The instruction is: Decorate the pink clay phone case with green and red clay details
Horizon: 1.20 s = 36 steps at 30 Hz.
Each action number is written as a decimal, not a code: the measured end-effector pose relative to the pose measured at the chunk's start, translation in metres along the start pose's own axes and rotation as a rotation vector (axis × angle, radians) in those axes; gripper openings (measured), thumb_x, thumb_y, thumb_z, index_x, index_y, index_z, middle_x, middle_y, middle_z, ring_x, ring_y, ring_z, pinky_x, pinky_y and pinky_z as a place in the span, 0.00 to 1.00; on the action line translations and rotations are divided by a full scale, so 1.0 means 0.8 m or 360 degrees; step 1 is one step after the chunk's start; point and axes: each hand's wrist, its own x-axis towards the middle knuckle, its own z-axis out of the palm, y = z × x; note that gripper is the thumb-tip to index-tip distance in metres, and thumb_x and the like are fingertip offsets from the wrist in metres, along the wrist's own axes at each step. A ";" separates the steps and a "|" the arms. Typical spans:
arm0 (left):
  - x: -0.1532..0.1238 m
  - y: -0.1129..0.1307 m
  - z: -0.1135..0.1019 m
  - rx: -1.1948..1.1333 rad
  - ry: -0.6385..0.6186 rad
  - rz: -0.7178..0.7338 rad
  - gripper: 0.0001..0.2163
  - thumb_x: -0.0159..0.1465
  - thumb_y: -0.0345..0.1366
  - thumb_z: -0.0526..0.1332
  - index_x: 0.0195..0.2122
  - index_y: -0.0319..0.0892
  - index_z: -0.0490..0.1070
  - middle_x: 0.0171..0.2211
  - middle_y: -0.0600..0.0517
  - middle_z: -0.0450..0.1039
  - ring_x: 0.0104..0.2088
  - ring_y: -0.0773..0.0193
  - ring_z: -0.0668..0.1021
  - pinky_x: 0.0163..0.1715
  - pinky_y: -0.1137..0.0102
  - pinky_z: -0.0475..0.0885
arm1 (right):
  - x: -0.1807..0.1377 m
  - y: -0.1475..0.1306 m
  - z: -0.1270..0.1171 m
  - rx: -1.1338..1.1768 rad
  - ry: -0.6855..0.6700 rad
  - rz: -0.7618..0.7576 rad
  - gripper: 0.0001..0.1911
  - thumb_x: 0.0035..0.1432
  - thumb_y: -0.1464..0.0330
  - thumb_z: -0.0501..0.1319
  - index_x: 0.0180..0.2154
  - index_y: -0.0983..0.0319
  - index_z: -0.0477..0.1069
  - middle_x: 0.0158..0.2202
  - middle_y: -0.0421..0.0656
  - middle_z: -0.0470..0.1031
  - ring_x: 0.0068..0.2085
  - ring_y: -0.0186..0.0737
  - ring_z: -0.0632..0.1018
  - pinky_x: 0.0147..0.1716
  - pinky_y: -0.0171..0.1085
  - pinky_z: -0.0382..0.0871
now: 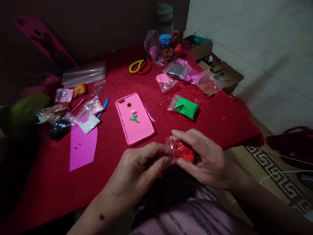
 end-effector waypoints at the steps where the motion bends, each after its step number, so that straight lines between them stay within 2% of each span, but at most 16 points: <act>1: 0.001 -0.001 0.000 -0.0044 0.0005 -0.0004 0.06 0.67 0.33 0.60 0.41 0.42 0.75 0.26 0.56 0.72 0.25 0.71 0.72 0.24 0.80 0.67 | 0.000 0.000 0.000 -0.0003 -0.0005 -0.0008 0.28 0.59 0.76 0.61 0.59 0.71 0.59 0.48 0.52 0.75 0.46 0.41 0.74 0.49 0.38 0.69; 4: 0.003 -0.006 0.003 -0.0059 0.0008 0.0002 0.08 0.67 0.34 0.60 0.44 0.42 0.76 0.28 0.55 0.74 0.26 0.70 0.73 0.26 0.80 0.69 | -0.001 0.001 0.001 -0.0016 -0.0027 -0.0029 0.28 0.59 0.77 0.61 0.60 0.71 0.58 0.49 0.51 0.74 0.46 0.42 0.73 0.49 0.39 0.69; 11: 0.010 -0.009 0.007 0.0431 0.0125 0.0274 0.05 0.66 0.28 0.59 0.35 0.37 0.74 0.23 0.57 0.70 0.22 0.73 0.70 0.23 0.81 0.64 | -0.002 0.002 0.001 -0.0032 -0.0055 -0.0041 0.30 0.60 0.76 0.60 0.62 0.69 0.56 0.47 0.50 0.75 0.44 0.43 0.73 0.47 0.41 0.71; 17: 0.014 -0.010 0.011 0.0512 0.0150 0.0382 0.04 0.64 0.25 0.61 0.32 0.38 0.72 0.21 0.60 0.69 0.20 0.76 0.71 0.21 0.84 0.64 | -0.005 0.002 0.001 -0.0016 -0.0058 -0.0042 0.34 0.60 0.77 0.61 0.64 0.68 0.51 0.55 0.51 0.72 0.52 0.41 0.73 0.56 0.39 0.67; 24: 0.019 -0.004 0.018 0.0743 0.0294 0.0487 0.04 0.63 0.25 0.61 0.31 0.38 0.72 0.22 0.59 0.72 0.19 0.76 0.73 0.20 0.84 0.64 | -0.005 0.004 0.000 0.0079 -0.0054 0.0035 0.36 0.61 0.76 0.60 0.66 0.65 0.48 0.60 0.50 0.69 0.55 0.39 0.72 0.57 0.37 0.67; 28: 0.024 -0.003 0.022 0.0802 0.0307 0.0522 0.05 0.64 0.26 0.61 0.31 0.38 0.72 0.22 0.59 0.72 0.19 0.76 0.72 0.20 0.83 0.63 | -0.005 0.005 -0.001 0.0157 -0.0026 0.0094 0.38 0.60 0.77 0.60 0.67 0.63 0.47 0.62 0.50 0.67 0.58 0.36 0.71 0.59 0.34 0.66; 32: 0.024 -0.004 0.023 0.0822 0.0300 0.0570 0.07 0.63 0.25 0.59 0.27 0.37 0.69 0.19 0.59 0.66 0.17 0.76 0.67 0.19 0.81 0.59 | -0.005 0.004 -0.004 0.0213 -0.0039 0.0146 0.38 0.60 0.77 0.61 0.67 0.61 0.48 0.61 0.50 0.68 0.57 0.37 0.72 0.57 0.35 0.68; 36: 0.021 -0.003 0.019 0.0765 0.0243 0.0572 0.07 0.63 0.26 0.58 0.27 0.37 0.68 0.19 0.59 0.63 0.17 0.75 0.65 0.18 0.80 0.58 | -0.007 0.005 -0.006 0.0370 -0.0059 0.0257 0.39 0.59 0.75 0.62 0.67 0.58 0.47 0.58 0.48 0.70 0.51 0.34 0.76 0.52 0.33 0.72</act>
